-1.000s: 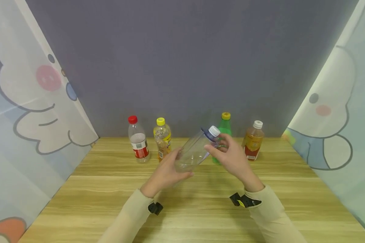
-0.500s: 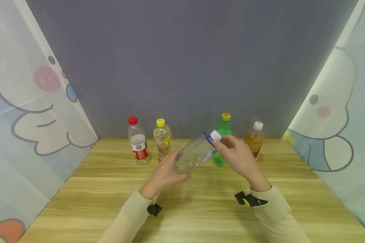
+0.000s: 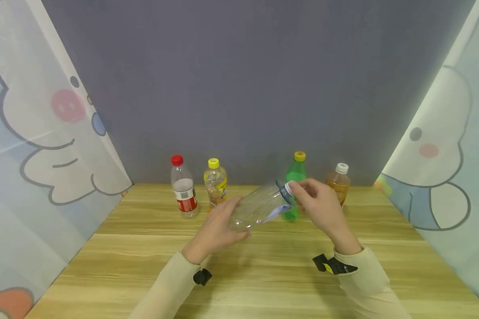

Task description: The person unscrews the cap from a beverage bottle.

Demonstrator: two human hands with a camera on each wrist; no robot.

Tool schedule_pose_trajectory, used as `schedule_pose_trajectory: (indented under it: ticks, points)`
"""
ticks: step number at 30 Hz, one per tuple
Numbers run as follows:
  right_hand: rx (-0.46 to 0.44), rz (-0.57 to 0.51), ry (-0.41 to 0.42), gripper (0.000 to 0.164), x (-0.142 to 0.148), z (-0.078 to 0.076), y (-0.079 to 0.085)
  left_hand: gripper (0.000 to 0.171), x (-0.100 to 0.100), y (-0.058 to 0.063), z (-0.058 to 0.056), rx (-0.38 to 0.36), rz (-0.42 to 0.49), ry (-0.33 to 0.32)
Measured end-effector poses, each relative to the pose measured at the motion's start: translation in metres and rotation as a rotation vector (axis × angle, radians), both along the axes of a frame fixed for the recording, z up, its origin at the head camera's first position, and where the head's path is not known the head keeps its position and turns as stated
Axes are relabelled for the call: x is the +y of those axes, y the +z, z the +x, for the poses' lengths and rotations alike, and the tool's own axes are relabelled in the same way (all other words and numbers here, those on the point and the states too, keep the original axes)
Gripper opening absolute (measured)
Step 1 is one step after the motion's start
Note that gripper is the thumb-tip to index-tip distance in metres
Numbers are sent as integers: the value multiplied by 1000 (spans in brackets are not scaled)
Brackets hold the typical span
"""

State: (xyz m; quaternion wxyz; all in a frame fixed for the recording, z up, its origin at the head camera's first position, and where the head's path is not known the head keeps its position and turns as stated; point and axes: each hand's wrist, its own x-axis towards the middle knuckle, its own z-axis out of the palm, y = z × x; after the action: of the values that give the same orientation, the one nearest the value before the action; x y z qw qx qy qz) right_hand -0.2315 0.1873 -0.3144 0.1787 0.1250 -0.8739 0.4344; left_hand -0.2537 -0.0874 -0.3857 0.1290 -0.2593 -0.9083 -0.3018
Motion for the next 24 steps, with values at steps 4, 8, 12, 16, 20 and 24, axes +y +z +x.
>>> schedule_pose_trajectory:
  ticks: [4,8,12,16,20,24]
  points:
    - [-24,-19,-2,50,1,1,0,92,1,0,1,17,-19,-9]
    - [-53,-23,-20,52,1,2,0,92,1,-1,1,59,-49,-13]
    - [-87,-27,-37,54,0,3,0,93,0,-3,2,72,-68,-8]
    - [-95,-13,-45,56,0,3,0,93,0,-4,4,105,-80,-14]
    - [-78,11,-47,54,1,1,0,94,0,-3,4,128,-91,-19]
    - [-71,30,-29,49,3,0,1,94,1,-2,2,139,-108,-22]
